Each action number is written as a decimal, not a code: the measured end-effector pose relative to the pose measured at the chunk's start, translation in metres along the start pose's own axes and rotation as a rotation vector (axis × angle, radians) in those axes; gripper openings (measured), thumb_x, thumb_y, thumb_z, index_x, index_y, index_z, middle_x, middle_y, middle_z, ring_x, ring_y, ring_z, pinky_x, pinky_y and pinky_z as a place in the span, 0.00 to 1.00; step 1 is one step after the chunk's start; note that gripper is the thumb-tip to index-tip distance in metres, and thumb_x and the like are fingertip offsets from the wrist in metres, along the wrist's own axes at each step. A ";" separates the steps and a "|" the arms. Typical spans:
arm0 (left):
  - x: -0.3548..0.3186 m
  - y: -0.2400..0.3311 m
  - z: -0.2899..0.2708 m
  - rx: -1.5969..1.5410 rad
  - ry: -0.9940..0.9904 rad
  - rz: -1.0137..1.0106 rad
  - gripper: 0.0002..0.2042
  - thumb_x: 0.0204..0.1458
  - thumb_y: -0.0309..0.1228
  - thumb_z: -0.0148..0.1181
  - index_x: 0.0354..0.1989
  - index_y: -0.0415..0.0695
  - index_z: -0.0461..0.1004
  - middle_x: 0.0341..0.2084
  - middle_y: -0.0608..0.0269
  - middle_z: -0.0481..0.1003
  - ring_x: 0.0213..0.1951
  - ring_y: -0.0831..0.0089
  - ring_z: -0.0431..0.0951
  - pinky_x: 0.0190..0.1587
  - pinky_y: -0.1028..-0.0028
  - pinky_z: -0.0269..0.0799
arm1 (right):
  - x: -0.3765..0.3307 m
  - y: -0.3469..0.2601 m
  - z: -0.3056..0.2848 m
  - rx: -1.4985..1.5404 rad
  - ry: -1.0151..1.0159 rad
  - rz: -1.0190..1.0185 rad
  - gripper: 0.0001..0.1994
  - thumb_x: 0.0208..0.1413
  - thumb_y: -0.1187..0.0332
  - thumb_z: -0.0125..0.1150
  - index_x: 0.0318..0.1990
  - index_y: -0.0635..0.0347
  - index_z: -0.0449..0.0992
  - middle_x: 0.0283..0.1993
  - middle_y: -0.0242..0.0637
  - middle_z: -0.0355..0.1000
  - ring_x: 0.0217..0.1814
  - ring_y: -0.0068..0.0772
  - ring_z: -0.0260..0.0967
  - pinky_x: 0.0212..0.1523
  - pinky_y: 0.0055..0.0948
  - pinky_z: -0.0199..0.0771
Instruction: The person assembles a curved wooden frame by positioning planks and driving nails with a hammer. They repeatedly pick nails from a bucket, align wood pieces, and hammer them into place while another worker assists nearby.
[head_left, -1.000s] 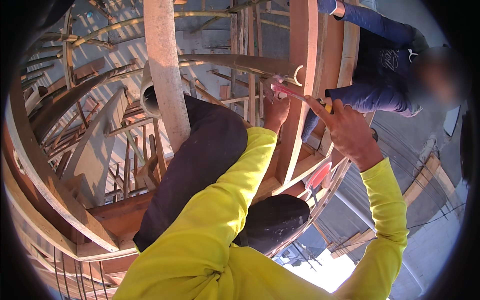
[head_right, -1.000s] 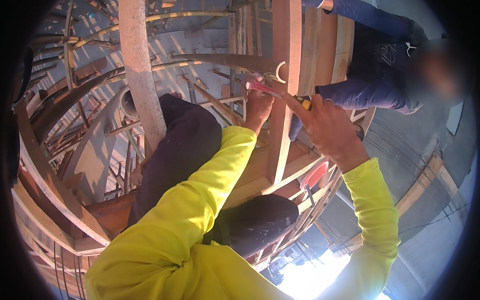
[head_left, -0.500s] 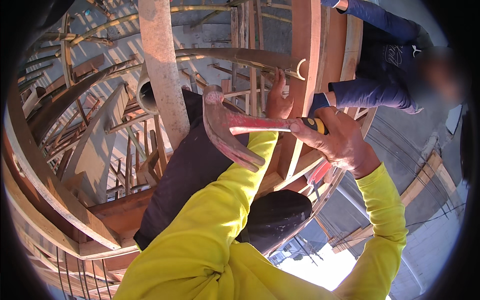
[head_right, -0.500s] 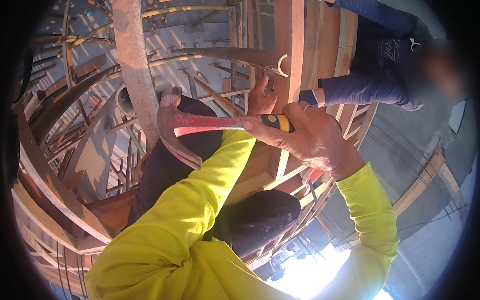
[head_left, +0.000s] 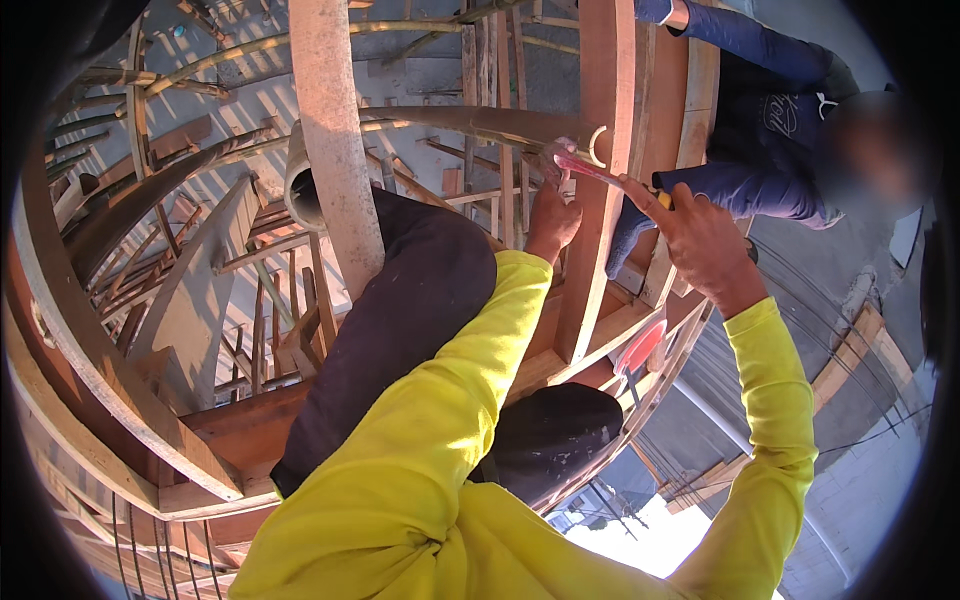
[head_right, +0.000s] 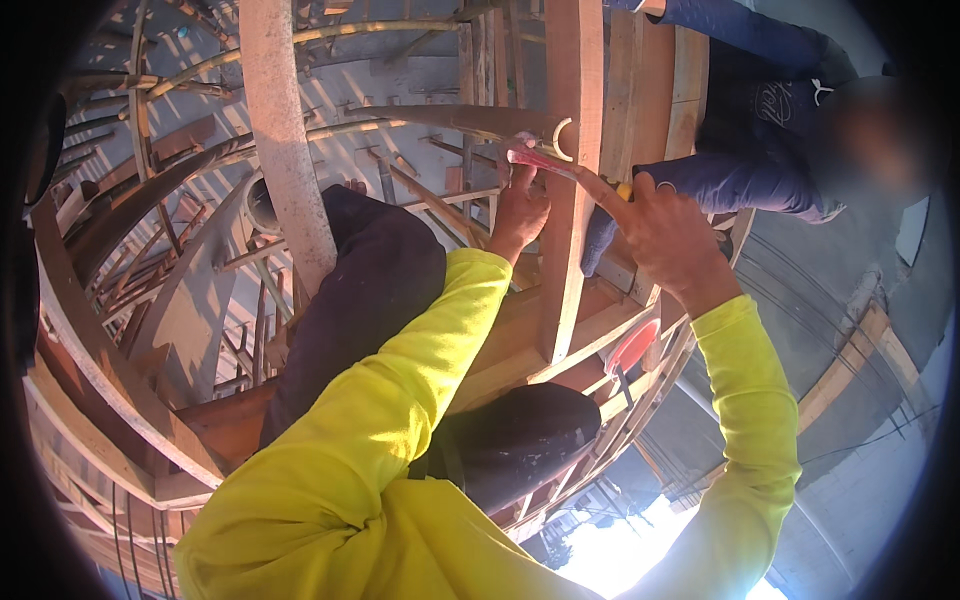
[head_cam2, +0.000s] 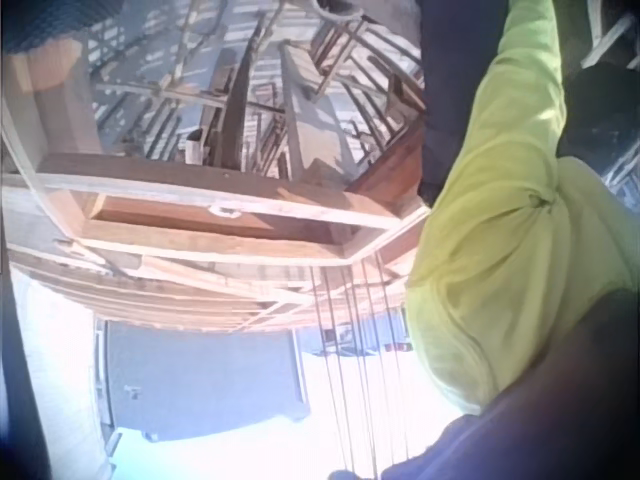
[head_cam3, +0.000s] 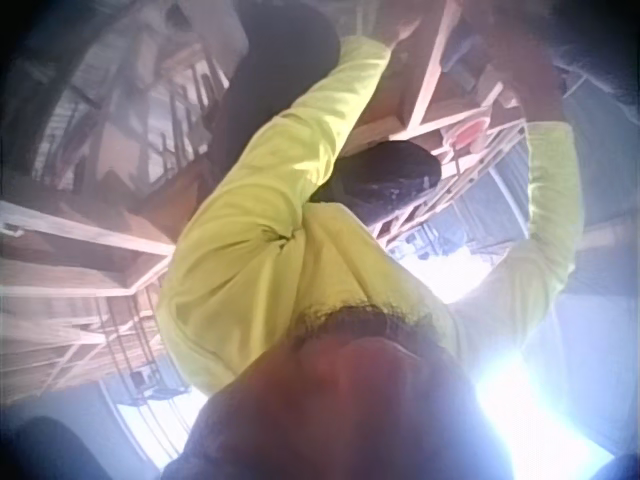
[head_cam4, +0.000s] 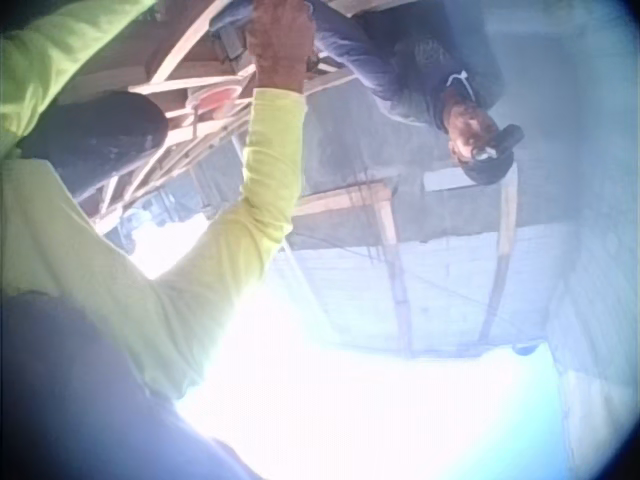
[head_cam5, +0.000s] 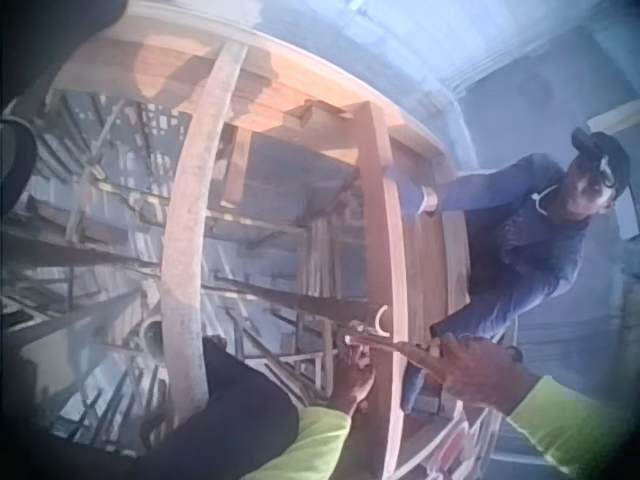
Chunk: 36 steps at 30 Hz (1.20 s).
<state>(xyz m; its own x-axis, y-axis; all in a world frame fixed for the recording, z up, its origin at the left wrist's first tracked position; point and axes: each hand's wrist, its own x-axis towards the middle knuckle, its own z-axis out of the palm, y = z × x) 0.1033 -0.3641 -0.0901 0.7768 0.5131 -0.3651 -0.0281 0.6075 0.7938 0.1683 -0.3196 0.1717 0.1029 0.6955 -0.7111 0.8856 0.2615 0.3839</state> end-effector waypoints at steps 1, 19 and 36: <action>0.020 -0.009 -0.003 0.011 0.133 0.168 0.40 0.55 0.25 0.51 0.76 0.41 0.39 0.76 0.44 0.35 0.77 0.60 0.37 0.74 0.69 0.42 | 0.006 -0.009 -0.011 0.085 0.123 -0.050 0.39 0.52 0.69 0.65 0.72 0.30 0.60 0.29 0.35 0.63 0.25 0.34 0.68 0.24 0.31 0.72; 0.030 -0.008 -0.009 -0.025 0.073 0.013 0.43 0.46 0.21 0.54 0.75 0.42 0.46 0.75 0.42 0.38 0.76 0.54 0.39 0.73 0.64 0.50 | 0.002 -0.005 0.010 0.160 0.138 -0.096 0.41 0.49 0.75 0.62 0.72 0.33 0.60 0.29 0.36 0.64 0.26 0.37 0.69 0.25 0.35 0.74; 0.017 -0.024 0.000 -0.022 0.191 0.187 0.45 0.42 0.13 0.48 0.75 0.42 0.44 0.75 0.44 0.41 0.73 0.55 0.50 0.71 0.66 0.55 | 0.009 -0.009 0.008 0.292 0.308 -0.315 0.39 0.52 0.73 0.65 0.70 0.25 0.62 0.34 0.40 0.65 0.26 0.34 0.69 0.25 0.30 0.73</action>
<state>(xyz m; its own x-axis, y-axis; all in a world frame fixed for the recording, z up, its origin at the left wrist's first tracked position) 0.1172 -0.3695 -0.1152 0.6238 0.7218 -0.2998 -0.1752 0.5029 0.8464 0.1650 -0.3216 0.1570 -0.2872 0.7891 -0.5430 0.9460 0.3225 -0.0318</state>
